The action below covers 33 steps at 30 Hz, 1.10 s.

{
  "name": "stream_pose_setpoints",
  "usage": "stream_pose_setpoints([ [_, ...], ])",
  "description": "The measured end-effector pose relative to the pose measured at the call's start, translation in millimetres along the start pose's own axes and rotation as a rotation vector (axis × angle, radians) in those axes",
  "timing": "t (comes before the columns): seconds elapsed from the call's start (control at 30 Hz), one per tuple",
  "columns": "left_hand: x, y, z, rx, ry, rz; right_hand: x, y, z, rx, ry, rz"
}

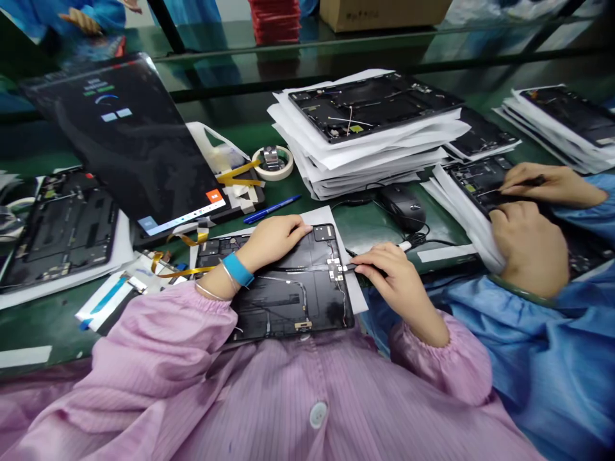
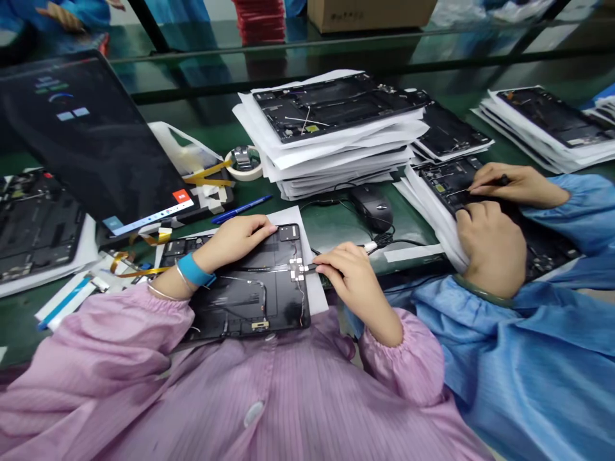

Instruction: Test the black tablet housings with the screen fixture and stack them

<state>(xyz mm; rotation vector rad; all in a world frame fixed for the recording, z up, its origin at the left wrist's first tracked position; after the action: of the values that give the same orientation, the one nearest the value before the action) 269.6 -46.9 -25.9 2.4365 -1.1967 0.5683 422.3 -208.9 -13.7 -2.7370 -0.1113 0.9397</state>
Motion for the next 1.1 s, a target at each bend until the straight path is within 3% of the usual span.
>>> stream_pose_setpoints([
  [0.27, 3, 0, -3.6, 0.045, -0.014, -0.021, -6, -1, 3, 0.030, 0.010, -0.065],
  [0.43, 10, -4, -4.5, 0.039, -0.024, -0.015, 12, -2, 12, 0.059, 0.072, -0.093],
  [0.5, 13, 4, -26.6, 0.150, -0.061, 0.007, 17, -3, 16, 0.058, 0.102, -0.102],
  [0.6, 5, 39, -91.8, 0.490, -0.131, -0.006, 19, -1, 21, 0.023, 0.134, -0.106],
  [0.67, -22, 67, -140.4, 0.736, -0.142, -0.166, 19, 0, 22, 0.010, 0.143, -0.110],
  [0.7, -41, 80, -161.0, 0.851, -0.167, -0.309, 19, 0, 23, 0.012, 0.144, -0.110],
  [0.77, -80, 97, -186.6, 0.982, -0.220, -0.590, 21, 0, 23, 0.019, 0.143, -0.110],
  [0.83, -109, 98, -194.7, 1.000, -0.287, -0.719, 21, -1, 24, 0.025, 0.142, -0.118],
  [0.93, -132, 88, -191.7, 0.975, -0.388, -0.696, 21, -3, 24, 0.029, 0.150, -0.141],
  [1.03, -133, 82, -187.3, 0.960, -0.430, -0.671, 19, -3, 22, 0.034, 0.166, -0.171],
  [1.1, -116, 83, -184.5, 0.982, -0.430, -0.643, 15, -2, 19, 0.037, 0.189, -0.204],
])
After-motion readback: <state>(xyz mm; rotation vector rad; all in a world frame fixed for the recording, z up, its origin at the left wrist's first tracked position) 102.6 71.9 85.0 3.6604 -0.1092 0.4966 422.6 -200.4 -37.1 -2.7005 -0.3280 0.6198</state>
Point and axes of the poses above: each hand's wrist, its own y-axis away from the middle knuckle, its own z-axis out of the palm, x = y × z, the point moved 6 cm from there along -y, towards the middle knuckle, and after that the axes turned 4 degrees about -x, right-handed, at the moved point
